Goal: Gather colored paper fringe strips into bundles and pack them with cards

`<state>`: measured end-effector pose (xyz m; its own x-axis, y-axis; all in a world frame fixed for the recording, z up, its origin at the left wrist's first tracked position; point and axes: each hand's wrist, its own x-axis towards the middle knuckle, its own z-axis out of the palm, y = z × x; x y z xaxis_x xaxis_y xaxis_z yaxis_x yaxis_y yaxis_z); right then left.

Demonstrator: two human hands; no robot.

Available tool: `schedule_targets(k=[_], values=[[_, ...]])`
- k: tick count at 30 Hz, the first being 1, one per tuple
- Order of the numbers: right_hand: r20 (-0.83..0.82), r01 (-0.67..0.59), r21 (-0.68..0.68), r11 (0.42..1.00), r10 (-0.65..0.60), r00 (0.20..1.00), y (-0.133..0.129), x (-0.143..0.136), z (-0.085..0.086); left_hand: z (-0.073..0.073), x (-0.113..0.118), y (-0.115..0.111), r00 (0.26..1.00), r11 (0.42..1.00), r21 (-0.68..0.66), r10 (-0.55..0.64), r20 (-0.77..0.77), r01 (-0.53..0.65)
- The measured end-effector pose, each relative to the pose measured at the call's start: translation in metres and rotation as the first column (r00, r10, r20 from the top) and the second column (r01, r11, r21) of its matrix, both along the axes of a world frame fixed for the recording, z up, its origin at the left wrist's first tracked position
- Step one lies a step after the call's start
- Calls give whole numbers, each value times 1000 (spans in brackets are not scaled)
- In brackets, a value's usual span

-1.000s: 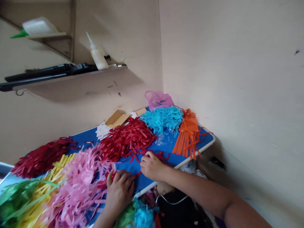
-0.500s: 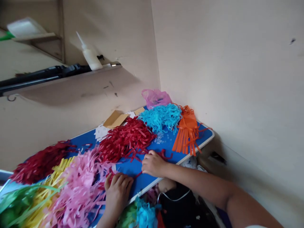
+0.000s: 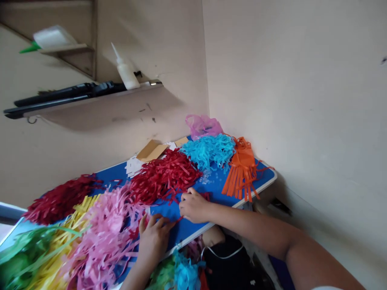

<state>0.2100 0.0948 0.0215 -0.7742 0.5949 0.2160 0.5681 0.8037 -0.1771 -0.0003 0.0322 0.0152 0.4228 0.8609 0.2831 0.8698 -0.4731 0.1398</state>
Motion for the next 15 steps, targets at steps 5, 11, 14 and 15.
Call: schedule_targets(k=[5,11,14,15], values=[[67,-151,254,955,139,988,4,0,-15,-14,-1,4,999,999,25,-27,30,27],[-70,-5,58,998,9,997,-15,-4,3,-9,-1,6,988,940,335,-111,106,70],[-293,14,-279,960,-99,951,-44,1,35,23,-3,-16,932,840,531,-273,238,111],[-366,-29,-393,919,-127,922,-52,3,46,38,-3,-25,914,817,554,-334,229,160]])
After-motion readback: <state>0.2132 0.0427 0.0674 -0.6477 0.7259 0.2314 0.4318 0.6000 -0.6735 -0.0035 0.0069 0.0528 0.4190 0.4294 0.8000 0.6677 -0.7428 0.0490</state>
